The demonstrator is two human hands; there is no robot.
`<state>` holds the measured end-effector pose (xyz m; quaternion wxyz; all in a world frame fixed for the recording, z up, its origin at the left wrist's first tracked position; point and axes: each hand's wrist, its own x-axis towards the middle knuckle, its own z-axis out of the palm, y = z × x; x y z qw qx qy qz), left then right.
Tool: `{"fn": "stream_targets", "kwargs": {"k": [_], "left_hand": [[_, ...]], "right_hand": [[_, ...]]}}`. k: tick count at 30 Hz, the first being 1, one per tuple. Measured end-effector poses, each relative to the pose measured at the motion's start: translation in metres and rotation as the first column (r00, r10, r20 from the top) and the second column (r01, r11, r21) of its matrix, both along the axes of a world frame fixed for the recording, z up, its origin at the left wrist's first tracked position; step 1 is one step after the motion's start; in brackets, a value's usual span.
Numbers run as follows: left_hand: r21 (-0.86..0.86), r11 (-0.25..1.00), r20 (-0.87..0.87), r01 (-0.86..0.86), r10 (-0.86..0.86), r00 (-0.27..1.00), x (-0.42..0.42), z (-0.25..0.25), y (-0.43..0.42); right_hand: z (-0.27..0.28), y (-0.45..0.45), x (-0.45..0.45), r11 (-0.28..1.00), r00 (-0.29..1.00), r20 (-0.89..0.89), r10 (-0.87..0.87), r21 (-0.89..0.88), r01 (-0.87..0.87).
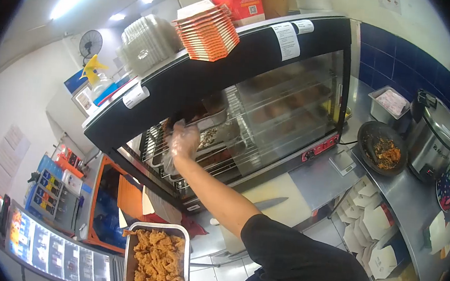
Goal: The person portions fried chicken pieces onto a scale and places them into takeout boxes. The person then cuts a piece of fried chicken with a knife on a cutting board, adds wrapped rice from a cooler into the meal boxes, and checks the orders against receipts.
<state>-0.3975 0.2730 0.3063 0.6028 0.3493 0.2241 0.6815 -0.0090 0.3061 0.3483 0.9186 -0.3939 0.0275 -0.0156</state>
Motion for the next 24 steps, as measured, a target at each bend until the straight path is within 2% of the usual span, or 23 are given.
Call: {"fn": "stream_targets", "kwargs": {"k": [2,3,4,6,7,8,10,11,15,17,21,23,24], "left_hand": [[-0.008,1.000,-0.005,0.008,-0.008,1.000,-0.003,0.000,0.005],[-0.007,1.000,-0.007,0.005,-0.005,1.000,-0.004,0.001,0.007],[-0.007,1.000,-0.012,0.006,-0.006,1.000,-0.004,0.001,0.009],[0.000,1.000,-0.024,0.007,-0.007,1.000,-0.004,0.002,0.012],[0.000,1.000,-0.034,0.007,-0.007,0.999,-0.004,0.003,0.013],[0.003,1.000,-0.041,0.006,-0.006,0.999,-0.003,0.003,0.014],[0.005,1.000,-0.046,0.013,-0.013,0.999,-0.007,0.003,0.014],[0.013,1.000,-0.055,0.004,-0.003,0.998,-0.009,0.003,0.015],[0.034,0.999,-0.092,-0.032,0.035,0.995,-0.013,0.006,0.016],[0.051,0.998,-0.113,-0.048,0.054,0.992,-0.018,0.008,0.014],[0.104,0.993,-0.159,-0.050,0.066,0.985,-0.019,0.011,0.007],[0.156,0.988,-0.206,-0.015,0.047,0.977,-0.010,0.010,-0.002],[0.185,0.982,-0.241,0.025,0.021,0.970,-0.005,0.008,-0.006]], "right_hand": [[-0.014,0.011,-0.009,0.979,0.987,0.079,0.142,0.136,-0.152],[-0.005,0.001,-0.025,0.979,0.980,0.014,0.197,0.052,-0.198],[-0.009,0.001,-0.035,0.980,0.981,0.010,0.192,0.049,-0.193],[-0.018,0.002,-0.051,0.961,0.958,0.117,0.263,0.058,-0.271],[-0.014,-0.011,-0.062,0.950,0.944,0.109,0.311,-0.024,-0.311],[-0.015,-0.020,-0.072,0.952,0.947,0.101,0.306,-0.022,-0.305],[-0.017,-0.038,-0.090,0.911,0.914,0.148,0.376,0.123,-0.395],[-0.015,-0.054,-0.100,0.922,0.915,0.138,0.378,0.027,-0.385],[-0.027,-0.115,-0.128,0.918,0.911,0.116,0.395,-0.052,-0.392],[-0.033,-0.159,-0.140,0.890,0.897,0.093,0.432,-0.209,-0.406],[-0.066,-0.240,-0.143,0.908,0.919,0.065,0.389,-0.196,-0.371],[-0.071,-0.281,-0.152,0.953,0.957,-0.014,0.289,-0.092,-0.289],[-0.087,-0.304,-0.159,0.968,0.975,-0.074,0.210,-0.125,-0.218]]}}
